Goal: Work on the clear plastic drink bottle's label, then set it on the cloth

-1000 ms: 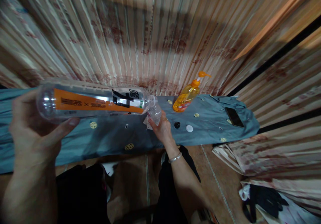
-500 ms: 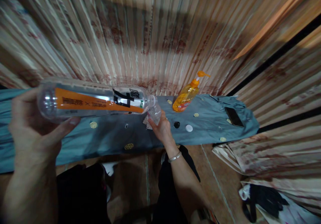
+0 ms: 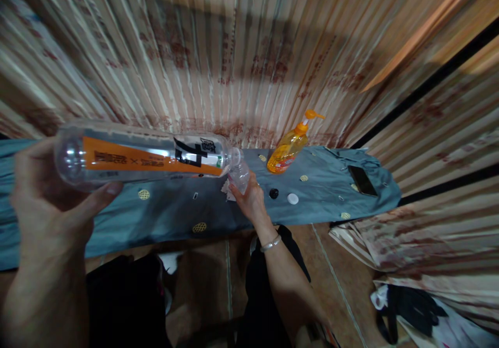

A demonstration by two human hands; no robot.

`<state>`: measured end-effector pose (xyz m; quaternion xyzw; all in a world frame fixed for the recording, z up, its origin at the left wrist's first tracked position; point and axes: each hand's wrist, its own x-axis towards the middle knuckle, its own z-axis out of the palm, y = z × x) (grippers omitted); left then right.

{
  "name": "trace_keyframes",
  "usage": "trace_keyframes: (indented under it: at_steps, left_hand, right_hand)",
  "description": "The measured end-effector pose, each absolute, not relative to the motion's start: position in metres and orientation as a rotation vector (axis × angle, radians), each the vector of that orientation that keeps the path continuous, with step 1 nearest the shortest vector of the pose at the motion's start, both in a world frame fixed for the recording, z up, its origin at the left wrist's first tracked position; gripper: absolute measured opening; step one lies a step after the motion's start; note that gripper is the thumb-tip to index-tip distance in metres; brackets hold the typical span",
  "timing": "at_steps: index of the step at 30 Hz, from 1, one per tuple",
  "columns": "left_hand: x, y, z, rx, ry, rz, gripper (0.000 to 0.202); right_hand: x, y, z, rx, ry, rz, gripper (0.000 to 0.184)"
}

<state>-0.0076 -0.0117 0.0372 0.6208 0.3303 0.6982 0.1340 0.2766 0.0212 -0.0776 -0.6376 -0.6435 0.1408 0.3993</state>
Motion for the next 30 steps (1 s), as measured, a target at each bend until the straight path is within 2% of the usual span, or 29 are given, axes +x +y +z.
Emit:
trace_keyframes:
  at_steps: [12, 20, 30]
  left_hand:
    - [-0.0081, -0.0106, 0.0366, 1.814, 0.973, 2.018, 0.085]
    - [-0.004, -0.0105, 0.0339, 1.714, 1.08, 2.041, 0.078]
    - [-0.0032, -0.006, 0.0288, 1.684, 1.068, 2.029, 0.081]
  right_hand:
    - [0.2745, 0.0199, -0.0745, -1.61, -1.622, 0.362, 0.053]
    - [0.2756, 0.0206, -0.0766, -1.596, -1.614, 0.348, 0.058]
    - [0.2769, 0.0225, -0.0788, -1.616, -1.606, 0.357, 0.06]
